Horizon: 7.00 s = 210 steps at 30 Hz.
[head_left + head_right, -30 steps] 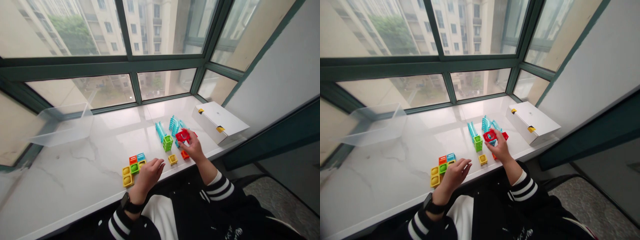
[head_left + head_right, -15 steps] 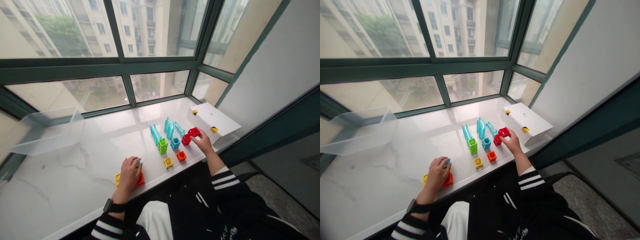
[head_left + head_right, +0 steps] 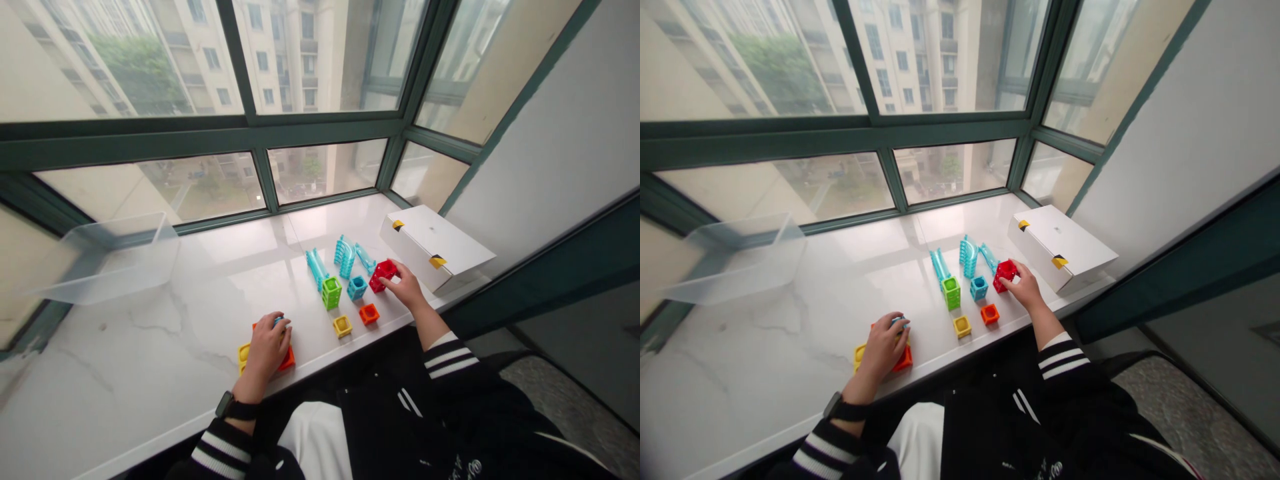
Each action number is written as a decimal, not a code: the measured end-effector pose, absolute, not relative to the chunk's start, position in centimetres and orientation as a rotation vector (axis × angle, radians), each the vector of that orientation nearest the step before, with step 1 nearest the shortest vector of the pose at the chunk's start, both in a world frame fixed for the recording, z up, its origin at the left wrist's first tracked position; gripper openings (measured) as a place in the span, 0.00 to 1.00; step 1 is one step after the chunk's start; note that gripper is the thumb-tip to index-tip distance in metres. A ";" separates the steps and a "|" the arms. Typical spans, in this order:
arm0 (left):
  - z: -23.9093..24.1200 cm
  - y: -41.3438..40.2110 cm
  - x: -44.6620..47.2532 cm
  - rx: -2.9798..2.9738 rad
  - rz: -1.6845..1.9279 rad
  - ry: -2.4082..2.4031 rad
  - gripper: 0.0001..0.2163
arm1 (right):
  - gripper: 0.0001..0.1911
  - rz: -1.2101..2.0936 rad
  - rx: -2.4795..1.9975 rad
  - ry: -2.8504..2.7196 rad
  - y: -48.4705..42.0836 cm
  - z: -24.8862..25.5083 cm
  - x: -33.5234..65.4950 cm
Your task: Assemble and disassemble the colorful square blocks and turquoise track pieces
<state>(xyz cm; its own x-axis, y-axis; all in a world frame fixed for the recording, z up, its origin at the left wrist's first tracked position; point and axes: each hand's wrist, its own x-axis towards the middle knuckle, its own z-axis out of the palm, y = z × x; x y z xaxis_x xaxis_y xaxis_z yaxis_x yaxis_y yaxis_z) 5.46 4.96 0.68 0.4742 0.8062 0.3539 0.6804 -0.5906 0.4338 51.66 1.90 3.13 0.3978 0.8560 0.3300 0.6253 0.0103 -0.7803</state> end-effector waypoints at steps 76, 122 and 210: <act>1.5 4.6 5.5 2.286 0.887 1.267 0.12 | 0.47 0.547 -1.723 -1.149 2.0 1.7 51.5; 2.5 -1.4 -5.5 1.613 0.621 1.784 0.17 | 0.45 0.488 -1.275 -2.625 -1.3 2.0 18.1; -2.6 0.2 17.5 1.925 0.734 0.974 0.21 | 0.27 0.678 -1.569 -1.906 -2.4 3.0 39.2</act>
